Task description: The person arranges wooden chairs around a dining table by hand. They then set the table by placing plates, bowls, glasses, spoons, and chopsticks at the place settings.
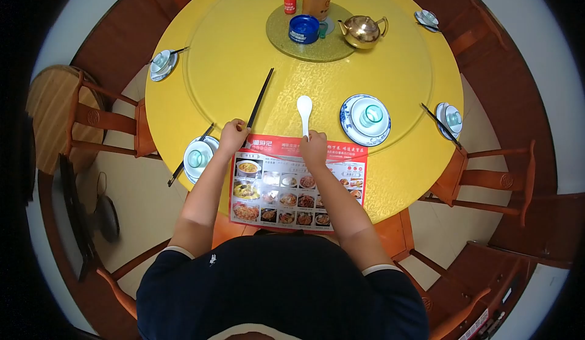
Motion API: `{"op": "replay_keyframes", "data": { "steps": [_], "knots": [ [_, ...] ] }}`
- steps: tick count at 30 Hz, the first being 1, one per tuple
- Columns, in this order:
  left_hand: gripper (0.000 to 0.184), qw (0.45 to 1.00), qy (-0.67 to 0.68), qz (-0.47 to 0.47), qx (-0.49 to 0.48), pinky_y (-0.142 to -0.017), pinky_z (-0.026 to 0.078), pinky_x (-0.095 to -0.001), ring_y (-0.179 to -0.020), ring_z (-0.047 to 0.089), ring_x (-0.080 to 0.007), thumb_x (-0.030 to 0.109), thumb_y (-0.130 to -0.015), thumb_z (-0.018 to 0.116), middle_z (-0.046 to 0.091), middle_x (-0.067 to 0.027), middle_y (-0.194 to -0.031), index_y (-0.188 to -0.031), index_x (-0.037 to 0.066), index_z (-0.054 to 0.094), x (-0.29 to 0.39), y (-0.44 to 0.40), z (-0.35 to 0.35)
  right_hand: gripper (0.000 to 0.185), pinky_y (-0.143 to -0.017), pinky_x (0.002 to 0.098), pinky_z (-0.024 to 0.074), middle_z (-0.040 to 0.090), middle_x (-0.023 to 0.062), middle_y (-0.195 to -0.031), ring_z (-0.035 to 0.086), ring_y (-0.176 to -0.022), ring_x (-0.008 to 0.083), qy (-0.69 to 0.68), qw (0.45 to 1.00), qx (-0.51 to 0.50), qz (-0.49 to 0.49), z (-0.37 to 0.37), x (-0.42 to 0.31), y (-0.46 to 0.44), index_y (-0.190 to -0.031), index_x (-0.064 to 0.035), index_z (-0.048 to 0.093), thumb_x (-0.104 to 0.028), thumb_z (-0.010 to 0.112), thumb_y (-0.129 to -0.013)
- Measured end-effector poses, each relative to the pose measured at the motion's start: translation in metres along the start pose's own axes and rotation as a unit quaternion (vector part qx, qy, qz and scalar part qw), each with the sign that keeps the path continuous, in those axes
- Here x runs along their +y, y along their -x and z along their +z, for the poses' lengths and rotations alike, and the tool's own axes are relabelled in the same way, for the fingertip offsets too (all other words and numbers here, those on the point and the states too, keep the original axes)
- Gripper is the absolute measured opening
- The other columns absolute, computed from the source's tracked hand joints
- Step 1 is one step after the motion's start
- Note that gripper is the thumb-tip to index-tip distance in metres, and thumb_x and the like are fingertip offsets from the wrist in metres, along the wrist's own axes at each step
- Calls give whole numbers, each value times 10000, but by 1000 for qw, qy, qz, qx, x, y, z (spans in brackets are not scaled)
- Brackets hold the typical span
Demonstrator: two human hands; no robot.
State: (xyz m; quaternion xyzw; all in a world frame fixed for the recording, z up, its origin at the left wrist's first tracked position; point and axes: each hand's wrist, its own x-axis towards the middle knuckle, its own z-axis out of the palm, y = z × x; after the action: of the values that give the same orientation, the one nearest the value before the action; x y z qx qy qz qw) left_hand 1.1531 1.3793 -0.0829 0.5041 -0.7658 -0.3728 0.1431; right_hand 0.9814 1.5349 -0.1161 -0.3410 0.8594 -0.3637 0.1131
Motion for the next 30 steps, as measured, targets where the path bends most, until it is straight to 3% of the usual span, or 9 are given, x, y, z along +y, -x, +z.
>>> {"op": "replay_keyframes", "data": {
  "steps": [3, 7, 10, 13, 14, 17, 20, 21, 30],
  "knots": [
    [258, 993, 11, 59, 98, -625, 425, -337, -664, 524, -280, 180, -679, 577, 538, -160, -718, -843, -19, 564, -4, 19, 8, 183, -600, 386, 410, 488, 177, -728, 498, -671, 308, -13, 1000, -6, 10, -1, 2, -1, -791, 12, 558, -138, 527, -691],
    [196, 987, 90, 66, 119, -646, 399, -325, -697, 486, -250, 126, -690, 562, 509, -137, -740, -827, -14, 560, 2, 50, 2, 212, -617, 385, 414, 499, 179, -745, 504, -688, 309, 1, 998, -46, 51, -16, -1, 0, -845, 12, 551, -138, 524, -699],
    [193, 976, 53, 110, 178, -693, 384, -336, -753, 480, -261, 110, -685, 567, 508, -140, -788, -839, -4, 554, -8, 68, -16, 241, -607, 357, 411, 519, 145, -708, 500, -679, 272, -29, 999, -42, -3, -36, 1, 1, -858, 9, 547, -140, 554, -669],
    [304, 942, -118, 142, 281, -763, 351, -373, -852, 451, -289, 166, -662, 604, 495, -152, -877, -919, 20, 532, -21, 81, -55, 332, -708, 348, 406, 506, 164, -844, 492, -786, 286, 57, 984, 77, -153, -98, 3, -6, -965, -17, 518, -138, 579, -662],
    [400, 935, -187, 110, 282, -794, 334, -389, -905, 427, -303, 207, -643, 624, 467, -162, -947, -979, 29, 501, -23, 84, -68, 356, -750, 351, 394, 492, 170, -896, 479, -835, 293, 102, 965, 133, -199, -122, 4, -16, -989, -26, 511, -135, 585, -658],
    [579, 927, -272, 13, 259, -849, 301, -410, -1002, 373, -326, 282, -610, 652, 401, -182, -1070, -1088, 45, 427, -43, 88, -90, 560, -849, 378, 328, 438, 175, -1049, 397, -986, 330, 175, 970, 107, -130, -168, 10, -48, -1123, -64, 416, -182, 632, -621],
    [700, 928, -285, -87, 225, -886, 281, -414, -1065, 331, -334, 327, -591, 664, 350, -192, -1137, -1159, 54, 359, -51, 91, -93, 680, -845, 367, 359, 439, 187, -1078, 415, -1006, 315, 252, 966, -42, -41, -178, 26, -75, -1177, -87, 363, -248, 659, -586],
    [737, 927, -286, -122, 210, -897, 276, -412, -1084, 319, -331, 338, -587, 668, 336, -193, -1153, -1181, 57, 334, -48, 91, -94, 680, -845, 367, 359, 439, 187, -1078, 415, -1006, 315, 249, 966, -42, -49, -179, 28, -82, -1177, -87, 363, -248, 659, -586],
    [765, 930, -250, -176, 204, -889, 298, -416, -1096, 322, -329, 332, -579, 675, 323, -197, -1175, -1192, 47, 316, -43, 91, -78, 645, -810, 357, 397, 486, 197, -1010, 473, -944, 323, 191, 975, -76, -85, -192, 28, -96, -1131, -27, 410, -254, 632, -569]
  ]
}}
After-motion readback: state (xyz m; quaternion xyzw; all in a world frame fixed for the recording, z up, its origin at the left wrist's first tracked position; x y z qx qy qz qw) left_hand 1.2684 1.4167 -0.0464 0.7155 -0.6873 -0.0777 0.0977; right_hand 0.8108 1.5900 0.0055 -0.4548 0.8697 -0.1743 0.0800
